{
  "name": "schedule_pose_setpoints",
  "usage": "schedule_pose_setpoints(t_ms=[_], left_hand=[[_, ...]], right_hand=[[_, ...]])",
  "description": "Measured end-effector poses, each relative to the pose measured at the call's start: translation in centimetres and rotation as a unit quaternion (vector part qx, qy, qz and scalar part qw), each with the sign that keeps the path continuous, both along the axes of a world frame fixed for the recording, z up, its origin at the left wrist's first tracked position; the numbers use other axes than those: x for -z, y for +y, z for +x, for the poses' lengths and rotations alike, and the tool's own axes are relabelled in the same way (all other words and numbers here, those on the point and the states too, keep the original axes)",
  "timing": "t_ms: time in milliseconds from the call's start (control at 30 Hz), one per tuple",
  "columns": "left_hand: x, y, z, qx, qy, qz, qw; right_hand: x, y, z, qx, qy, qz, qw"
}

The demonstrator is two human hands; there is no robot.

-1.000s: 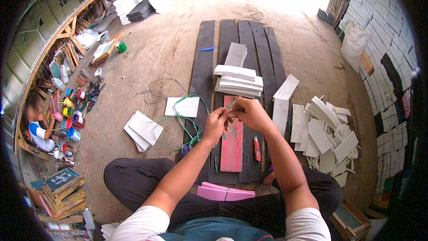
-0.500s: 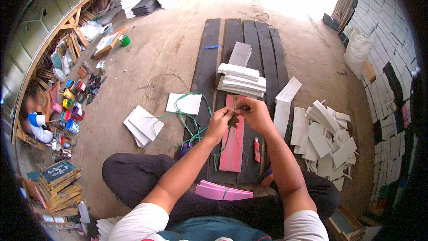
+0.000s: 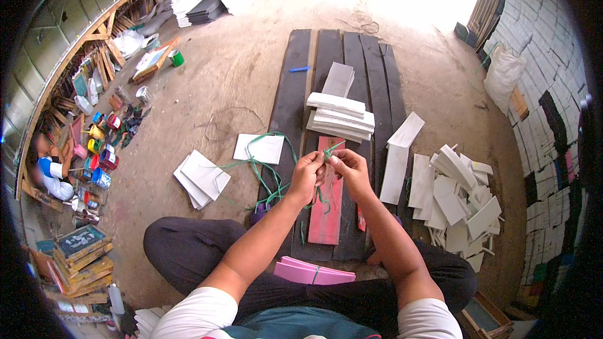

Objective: The person sits on the floor and bundles white rectangular boards using green string. They measure and cut the string, tie it around stacks of boards, and arrange the bundles on a wooden platform.

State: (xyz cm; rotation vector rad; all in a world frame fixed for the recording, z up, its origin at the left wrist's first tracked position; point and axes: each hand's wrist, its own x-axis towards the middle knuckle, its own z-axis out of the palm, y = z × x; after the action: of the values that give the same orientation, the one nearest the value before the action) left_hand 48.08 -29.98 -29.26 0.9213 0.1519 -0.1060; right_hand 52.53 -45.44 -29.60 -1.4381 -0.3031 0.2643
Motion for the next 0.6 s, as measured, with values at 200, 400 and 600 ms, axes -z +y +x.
schedule_pose_setpoints(t_ms=[200, 400, 600], left_hand=[[-0.3, 0.4, -0.1, 0.007, 0.005, 0.13, 0.992], [-0.7, 1.4, 0.4, 0.029, -0.021, 0.172, 0.985], [0.0, 2.1, 0.3, 0.074, 0.044, 0.118, 0.989]], right_hand=[[1.6, 0.4, -0.4, 0.012, 0.026, 0.009, 1.0], [0.4, 0.5, -0.4, -0.002, 0.113, 0.075, 0.991], [1.5, 0.4, -0.3, -0.002, 0.143, 0.084, 0.986]])
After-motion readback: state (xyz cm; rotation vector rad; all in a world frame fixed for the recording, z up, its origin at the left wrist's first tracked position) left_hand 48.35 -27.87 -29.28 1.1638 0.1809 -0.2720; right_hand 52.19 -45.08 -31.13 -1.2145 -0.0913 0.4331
